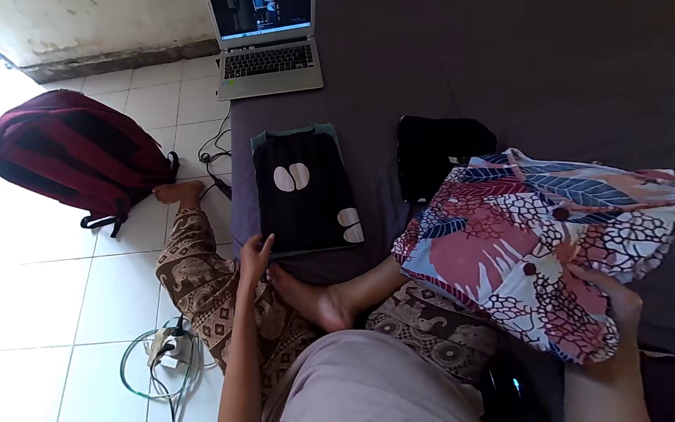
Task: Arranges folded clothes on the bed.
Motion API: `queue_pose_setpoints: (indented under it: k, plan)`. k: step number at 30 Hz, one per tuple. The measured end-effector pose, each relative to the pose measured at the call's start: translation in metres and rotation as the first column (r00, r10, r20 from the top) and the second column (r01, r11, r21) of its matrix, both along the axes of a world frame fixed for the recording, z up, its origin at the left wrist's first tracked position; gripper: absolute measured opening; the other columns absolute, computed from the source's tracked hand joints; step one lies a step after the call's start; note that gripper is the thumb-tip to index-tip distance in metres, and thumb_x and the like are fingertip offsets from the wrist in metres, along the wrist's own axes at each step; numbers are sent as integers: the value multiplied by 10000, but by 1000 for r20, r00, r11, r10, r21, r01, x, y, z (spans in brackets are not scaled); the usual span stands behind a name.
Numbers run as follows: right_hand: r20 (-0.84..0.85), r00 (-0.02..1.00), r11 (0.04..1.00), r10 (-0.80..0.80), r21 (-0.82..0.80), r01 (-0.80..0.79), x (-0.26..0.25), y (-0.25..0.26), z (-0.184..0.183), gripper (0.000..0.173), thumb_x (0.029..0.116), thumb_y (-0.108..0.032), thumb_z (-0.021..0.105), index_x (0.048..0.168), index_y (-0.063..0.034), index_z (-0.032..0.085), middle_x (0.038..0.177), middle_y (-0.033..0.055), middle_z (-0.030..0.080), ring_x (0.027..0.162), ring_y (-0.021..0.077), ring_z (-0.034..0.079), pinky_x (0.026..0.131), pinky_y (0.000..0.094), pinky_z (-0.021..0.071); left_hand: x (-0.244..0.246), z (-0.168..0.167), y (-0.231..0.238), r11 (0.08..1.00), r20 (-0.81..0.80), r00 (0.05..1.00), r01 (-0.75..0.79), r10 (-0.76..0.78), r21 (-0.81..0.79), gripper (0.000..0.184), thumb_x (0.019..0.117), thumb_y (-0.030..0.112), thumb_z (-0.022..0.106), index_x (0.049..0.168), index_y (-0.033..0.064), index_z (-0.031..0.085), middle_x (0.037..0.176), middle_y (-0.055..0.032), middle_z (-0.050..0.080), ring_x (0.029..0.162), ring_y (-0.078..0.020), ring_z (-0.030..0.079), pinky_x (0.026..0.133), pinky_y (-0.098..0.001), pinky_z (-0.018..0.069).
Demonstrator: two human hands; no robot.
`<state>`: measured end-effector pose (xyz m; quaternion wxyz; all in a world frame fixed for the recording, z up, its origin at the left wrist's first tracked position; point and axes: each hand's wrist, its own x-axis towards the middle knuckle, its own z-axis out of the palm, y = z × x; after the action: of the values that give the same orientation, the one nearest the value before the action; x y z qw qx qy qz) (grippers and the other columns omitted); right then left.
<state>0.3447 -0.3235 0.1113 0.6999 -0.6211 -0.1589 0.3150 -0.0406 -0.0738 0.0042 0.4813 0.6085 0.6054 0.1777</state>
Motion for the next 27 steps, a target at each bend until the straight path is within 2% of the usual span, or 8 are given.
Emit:
queue_pose_setpoints:
  k: [2,6,10,14,17,20,23,27]
  plan:
    - [13,1000,1000,24,19,-24,1,1,-4,416,1009,-50,311,955,-238,678,872,-197,742,815,-120,664,777,96,549,-3,0,-15,999,-28,999,-38,39,38,367,1040,219,587,1137,-129,653,1149,-280,611,943,-293,626,879,-418,516]
    - [41,999,997,-35,-74,38,-6,10,0,417,1020,-46,274,917,-233,632,803,-219,710,751,-150,637,723,67,532,-9,-17,-36,926,48,989,-145,137,349,252,945,139,695,1036,-94,722,1162,-295,636,1012,-309,643,869,-387,528]
    - [31,999,1000,15,0,-15,-6,7,-6,404,1001,-32,278,945,-212,635,836,-190,730,790,-114,664,758,92,549,-11,-29,-29,861,154,988,-104,30,497,256,909,166,705,969,-82,732,1182,-275,657,1125,-346,616,944,-430,503]
    - [12,1000,998,-29,-53,30,-15,12,3,389,1017,-15,246,938,-188,586,775,-193,702,733,-116,655,714,81,546,-4,-30,-15,812,245,965,-67,-95,579,189,863,120,700,894,-64,729,1028,-195,725,1043,-270,641,917,-381,483]
    - [28,999,996,28,-83,-26,6,0,-13,359,1009,-65,288,946,-215,608,793,-195,706,744,-115,652,716,92,549,-2,-32,-14,817,241,961,-30,-135,576,171,868,100,717,956,-43,752,957,-146,735,970,-227,657,915,-380,492]
    - [63,998,995,-30,-93,36,-2,3,-7,355,1013,-46,287,945,-201,600,787,-200,696,738,-125,642,714,82,541,-5,-31,-20,817,168,983,-42,-68,575,174,900,82,696,1000,-42,764,913,-151,742,889,-269,661,878,-458,479]
    - [47,998,999,-31,-25,32,-11,5,-1,382,995,-20,279,952,-195,615,815,-191,718,773,-117,658,749,88,547,-13,-19,-28,926,51,998,-58,42,374,268,972,115,645,1129,-97,692,946,-219,724,916,-336,677,885,-496,508]
    - [31,999,998,45,38,-46,-6,0,-8,380,994,-57,339,979,-231,677,883,-186,742,832,-107,670,794,103,550,-14,-14,-29,979,37,985,-170,166,111,314,1004,123,628,1220,-104,615,927,-181,722,809,-190,670,810,-371,522]
